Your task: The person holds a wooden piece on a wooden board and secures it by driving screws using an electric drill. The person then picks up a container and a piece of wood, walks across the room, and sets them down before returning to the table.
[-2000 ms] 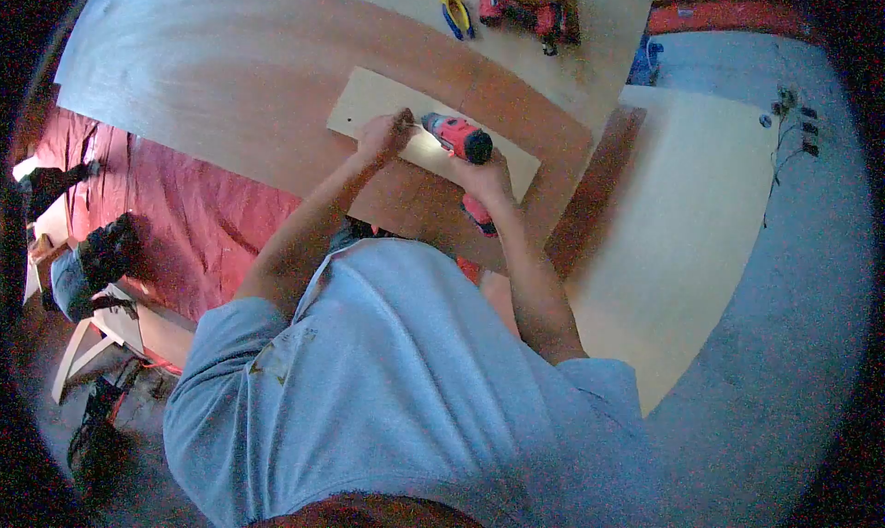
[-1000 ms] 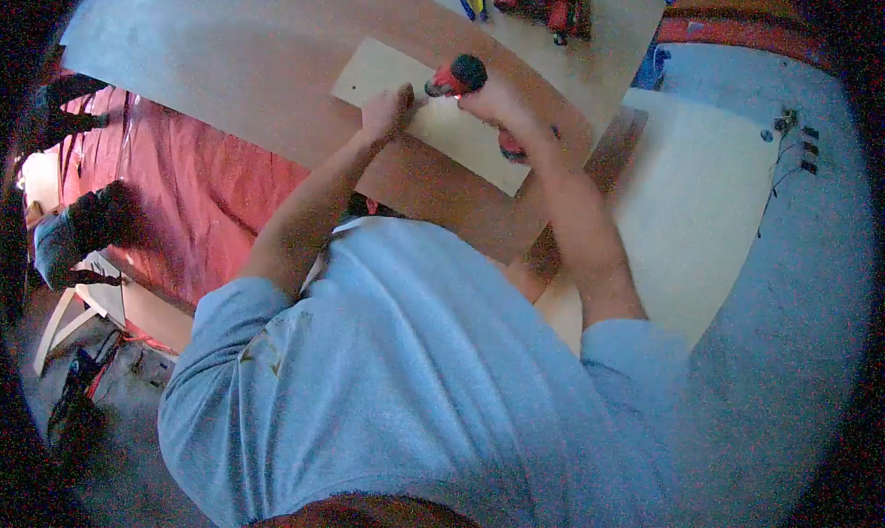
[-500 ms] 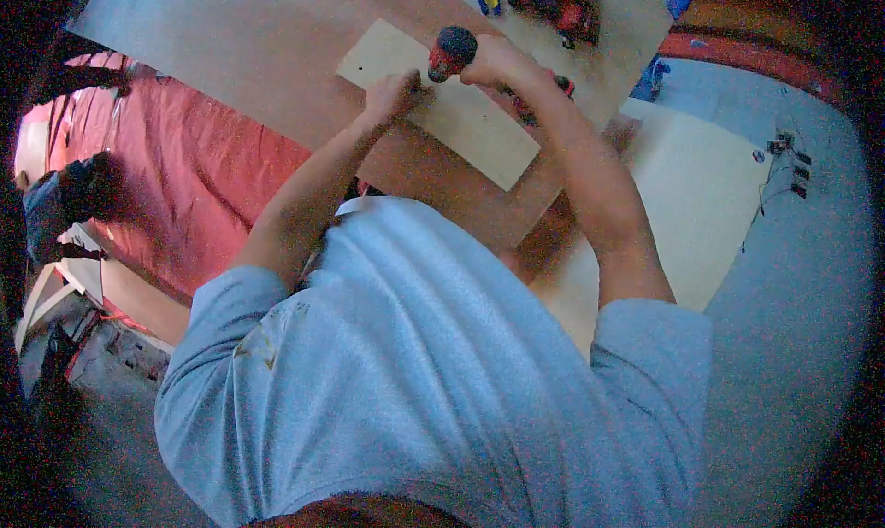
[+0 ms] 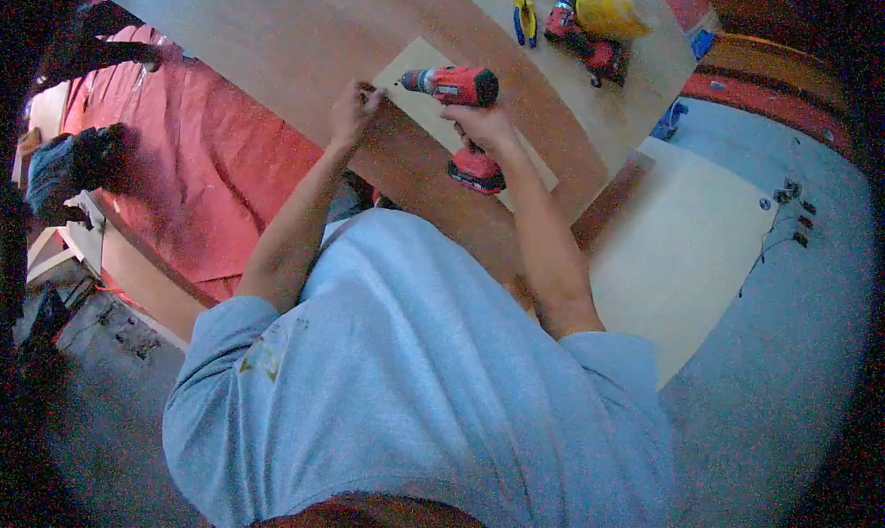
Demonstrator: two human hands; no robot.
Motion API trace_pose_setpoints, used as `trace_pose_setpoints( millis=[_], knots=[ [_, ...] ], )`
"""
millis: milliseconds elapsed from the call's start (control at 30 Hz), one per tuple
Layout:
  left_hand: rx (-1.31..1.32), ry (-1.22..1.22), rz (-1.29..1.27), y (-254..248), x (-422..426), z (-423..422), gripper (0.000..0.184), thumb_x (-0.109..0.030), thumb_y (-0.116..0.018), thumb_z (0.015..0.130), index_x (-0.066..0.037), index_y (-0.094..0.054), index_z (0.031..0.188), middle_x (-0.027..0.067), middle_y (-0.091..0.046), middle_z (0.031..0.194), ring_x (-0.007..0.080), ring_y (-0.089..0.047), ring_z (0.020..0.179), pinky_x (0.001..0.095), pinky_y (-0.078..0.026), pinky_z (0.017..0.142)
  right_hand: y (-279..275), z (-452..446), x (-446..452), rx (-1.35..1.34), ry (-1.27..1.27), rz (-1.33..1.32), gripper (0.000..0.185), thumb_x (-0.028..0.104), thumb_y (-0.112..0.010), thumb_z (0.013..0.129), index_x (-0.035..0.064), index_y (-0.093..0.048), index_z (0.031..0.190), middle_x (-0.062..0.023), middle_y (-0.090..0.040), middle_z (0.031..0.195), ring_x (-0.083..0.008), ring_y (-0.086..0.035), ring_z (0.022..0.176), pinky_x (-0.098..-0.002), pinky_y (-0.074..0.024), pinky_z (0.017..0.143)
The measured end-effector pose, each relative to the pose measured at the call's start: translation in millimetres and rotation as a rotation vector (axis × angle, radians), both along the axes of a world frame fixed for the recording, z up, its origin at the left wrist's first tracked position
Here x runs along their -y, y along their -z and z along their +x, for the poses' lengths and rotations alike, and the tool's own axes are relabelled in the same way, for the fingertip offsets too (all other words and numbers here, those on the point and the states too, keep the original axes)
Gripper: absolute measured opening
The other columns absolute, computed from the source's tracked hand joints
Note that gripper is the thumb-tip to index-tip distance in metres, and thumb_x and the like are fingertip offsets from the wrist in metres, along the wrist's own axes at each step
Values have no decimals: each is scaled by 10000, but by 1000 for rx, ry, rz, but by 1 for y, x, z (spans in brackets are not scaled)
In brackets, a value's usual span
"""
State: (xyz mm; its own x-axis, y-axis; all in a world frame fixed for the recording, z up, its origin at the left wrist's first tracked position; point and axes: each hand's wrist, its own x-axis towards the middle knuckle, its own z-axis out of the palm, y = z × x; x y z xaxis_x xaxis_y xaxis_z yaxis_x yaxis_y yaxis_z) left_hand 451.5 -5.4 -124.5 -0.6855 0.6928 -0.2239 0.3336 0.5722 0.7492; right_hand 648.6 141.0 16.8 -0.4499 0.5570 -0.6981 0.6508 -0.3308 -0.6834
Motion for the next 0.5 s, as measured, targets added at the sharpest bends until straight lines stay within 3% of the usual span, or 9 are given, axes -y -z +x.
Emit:
trace_pose_setpoints(
  millis=[100,200,267,300,367,400,467,500],
  knots=[
    [18,35,-136,-10,-8,-3,482,-508,-671,924,-100,-617,1175,134,-750,1020,334,-714,1001,460,-540,834,11,-2,6,50,18,19,142,192,-778,838,119,-657,849,28,-545,610,-85,-502,487,-283,-425,456],
    [87,0,-99,3,-11,-2,524,-531,-669,917,-109,-596,1220,116,-751,1089,327,-702,1055,464,-527,874,13,2,7,61,-32,95,152,216,-778,838,132,-653,819,24,-546,607,-78,-487,472,-288,-413,444],
    [71,16,-41,22,-9,-2,539,-541,-669,913,-120,-590,1240,110,-750,1107,328,-700,1063,464,-524,889,13,5,9,65,-53,176,197,254,-783,819,94,-703,901,-11,-629,695,-121,-579,566,-328,-502,542],
    [53,32,21,30,-9,-2,554,-551,-668,909,-131,-583,1260,104,-749,1125,330,-699,1071,464,-520,903,21,6,9,66,-55,176,197,254,-783,819,94,-703,901,-11,-629,695,-121,-579,566,-328,-502,542],
    [96,28,3,15,-9,-3,556,-551,-670,907,-140,-587,1273,102,-749,1129,332,-698,1075,459,-520,910,36,6,9,14,-241,638,348,338,-764,780,77,-742,1010,-141,-743,827,-298,-733,764,-430,-563,713],
    [139,26,-17,6,-8,-4,558,-550,-672,906,-150,-592,1286,100,-750,1133,333,-697,1080,455,-521,917,35,6,8,14,-245,639,348,338,-764,780,77,-742,1010,-141,-743,827,-298,-733,764,-430,-563,713],
    [147,49,-17,9,-8,-9,554,-545,-672,907,-159,-596,1296,98,-750,1132,333,-697,1081,452,-523,918,9,-6,13,72,-354,637,447,366,-762,761,84,-737,1107,-214,-745,960,-376,-725,978,-454,-554,861],
    [155,74,-17,12,-7,-13,550,-541,-673,908,-168,-600,1306,97,-750,1132,333,-698,1082,449,-525,920,5,-10,15,70,-364,638,447,366,-762,761,84,-737,1107,-214,-745,960,-376,-725,978,-454,-554,861]
  ],
)
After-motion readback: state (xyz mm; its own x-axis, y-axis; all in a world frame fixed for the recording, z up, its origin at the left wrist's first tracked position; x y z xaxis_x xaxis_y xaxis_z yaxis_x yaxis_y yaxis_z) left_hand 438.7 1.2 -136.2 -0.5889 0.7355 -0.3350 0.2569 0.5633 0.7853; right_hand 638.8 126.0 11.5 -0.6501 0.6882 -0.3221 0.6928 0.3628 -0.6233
